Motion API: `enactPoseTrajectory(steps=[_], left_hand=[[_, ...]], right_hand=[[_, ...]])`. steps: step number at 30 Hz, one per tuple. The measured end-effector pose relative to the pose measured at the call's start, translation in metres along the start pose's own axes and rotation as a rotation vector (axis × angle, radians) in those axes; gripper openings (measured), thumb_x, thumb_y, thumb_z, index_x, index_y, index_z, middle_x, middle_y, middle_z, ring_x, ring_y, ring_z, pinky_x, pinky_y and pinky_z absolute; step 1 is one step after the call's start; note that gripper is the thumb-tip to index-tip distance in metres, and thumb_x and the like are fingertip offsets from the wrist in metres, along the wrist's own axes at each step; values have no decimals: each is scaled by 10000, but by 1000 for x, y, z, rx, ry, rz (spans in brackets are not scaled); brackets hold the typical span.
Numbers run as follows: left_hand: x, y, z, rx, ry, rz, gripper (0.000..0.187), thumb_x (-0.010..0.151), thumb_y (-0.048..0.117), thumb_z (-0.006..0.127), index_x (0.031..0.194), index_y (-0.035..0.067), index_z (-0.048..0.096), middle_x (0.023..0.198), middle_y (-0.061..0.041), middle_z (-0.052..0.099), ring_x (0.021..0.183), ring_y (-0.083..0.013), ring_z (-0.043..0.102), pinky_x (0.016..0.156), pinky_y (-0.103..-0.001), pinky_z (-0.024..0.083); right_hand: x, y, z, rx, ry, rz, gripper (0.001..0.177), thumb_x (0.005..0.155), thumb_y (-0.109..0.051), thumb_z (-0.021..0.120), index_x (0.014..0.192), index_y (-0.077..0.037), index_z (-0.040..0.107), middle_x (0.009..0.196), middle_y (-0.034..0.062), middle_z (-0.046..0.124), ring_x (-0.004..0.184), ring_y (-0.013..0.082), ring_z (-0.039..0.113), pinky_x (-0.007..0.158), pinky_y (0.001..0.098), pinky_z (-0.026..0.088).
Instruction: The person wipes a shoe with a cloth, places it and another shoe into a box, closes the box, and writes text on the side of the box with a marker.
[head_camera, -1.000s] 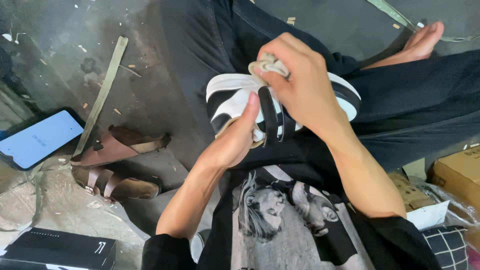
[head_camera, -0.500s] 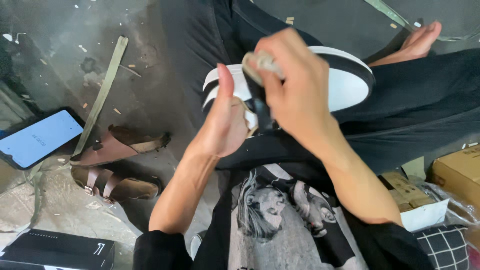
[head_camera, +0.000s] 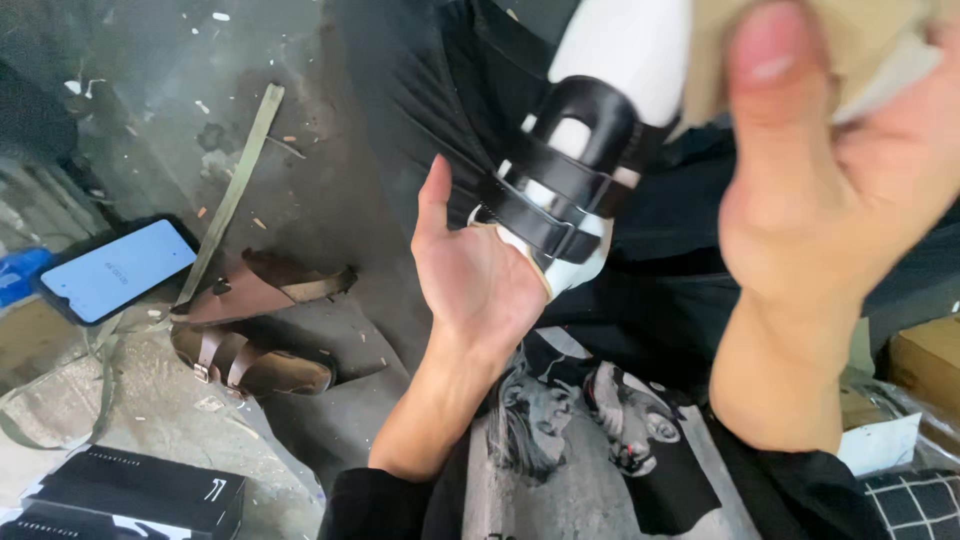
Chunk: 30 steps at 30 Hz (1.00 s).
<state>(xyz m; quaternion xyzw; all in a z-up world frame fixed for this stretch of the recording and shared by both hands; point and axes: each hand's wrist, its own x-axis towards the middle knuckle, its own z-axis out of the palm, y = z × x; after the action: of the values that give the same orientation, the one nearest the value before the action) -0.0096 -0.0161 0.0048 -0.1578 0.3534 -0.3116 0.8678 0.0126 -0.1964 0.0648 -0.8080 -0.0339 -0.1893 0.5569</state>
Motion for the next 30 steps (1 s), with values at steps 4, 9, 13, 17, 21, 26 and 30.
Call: enactPoseTrajectory(steps=[4, 9, 13, 17, 21, 26, 30], left_hand=[[-6, 32, -13, -40, 37, 300, 666, 1008, 450, 605, 1458, -36, 542, 1476, -248, 575, 1406, -377, 531, 1256, -515, 361], [-12, 68, -39, -163, -18, 361, 721, 998, 498, 677, 1451, -44, 531, 1453, -258, 590, 1366, -375, 559, 1208, -502, 420], [-9, 100, -53, -135, 102, 444, 799, 922, 486, 720, 1417, -110, 524, 1459, -301, 565, 1399, -453, 520, 1242, -638, 343], [-15, 98, -58, -229, -17, 383, 859, 928, 499, 720, 1479, -107, 464, 1549, -290, 487, 1471, -426, 448, 1297, -612, 268], [-16, 96, -57, -327, -104, 368, 846, 926, 478, 742, 1491, -87, 464, 1576, -254, 476, 1494, -397, 434, 1333, -572, 245], [-17, 107, -71, -310, -139, 369, 817, 952, 476, 701, 1489, -96, 473, 1580, -274, 463, 1505, -397, 416, 1333, -583, 220], [-35, 78, -37, -82, 30, 445, 765, 967, 464, 670, 1470, -87, 501, 1535, -279, 509, 1475, -408, 453, 1310, -605, 251]], right_hand=[[-8, 25, -1, -56, -126, 40, 387, 1246, -266, 552, 1367, 76, 416, 1209, 268, 555, 890, 301, 607, 773, 374, 487], [-46, 46, 68, 87, -260, 270, 191, 1001, -37, 732, 1150, 20, 628, 1112, 151, 650, 999, 249, 614, 874, 339, 476], [-114, 55, 115, 112, -148, 54, 227, 1069, -187, 605, 981, -21, 732, 935, 151, 699, 786, 368, 654, 716, 457, 543], [-118, 73, 125, 6, -103, -154, 245, 1043, -101, 568, 991, -47, 801, 948, 85, 715, 800, 292, 670, 730, 406, 584], [-96, 65, 133, -17, -108, -151, 245, 1062, -92, 547, 975, -61, 774, 958, 113, 700, 806, 359, 666, 741, 458, 560], [-126, 79, 123, -88, -194, -245, 275, 1046, -65, 540, 948, -103, 794, 940, 53, 710, 788, 278, 655, 733, 402, 541], [-84, 74, 113, -30, -61, 37, 20, 1037, 4, 675, 1047, 8, 692, 956, 137, 641, 832, 378, 650, 762, 438, 531]])
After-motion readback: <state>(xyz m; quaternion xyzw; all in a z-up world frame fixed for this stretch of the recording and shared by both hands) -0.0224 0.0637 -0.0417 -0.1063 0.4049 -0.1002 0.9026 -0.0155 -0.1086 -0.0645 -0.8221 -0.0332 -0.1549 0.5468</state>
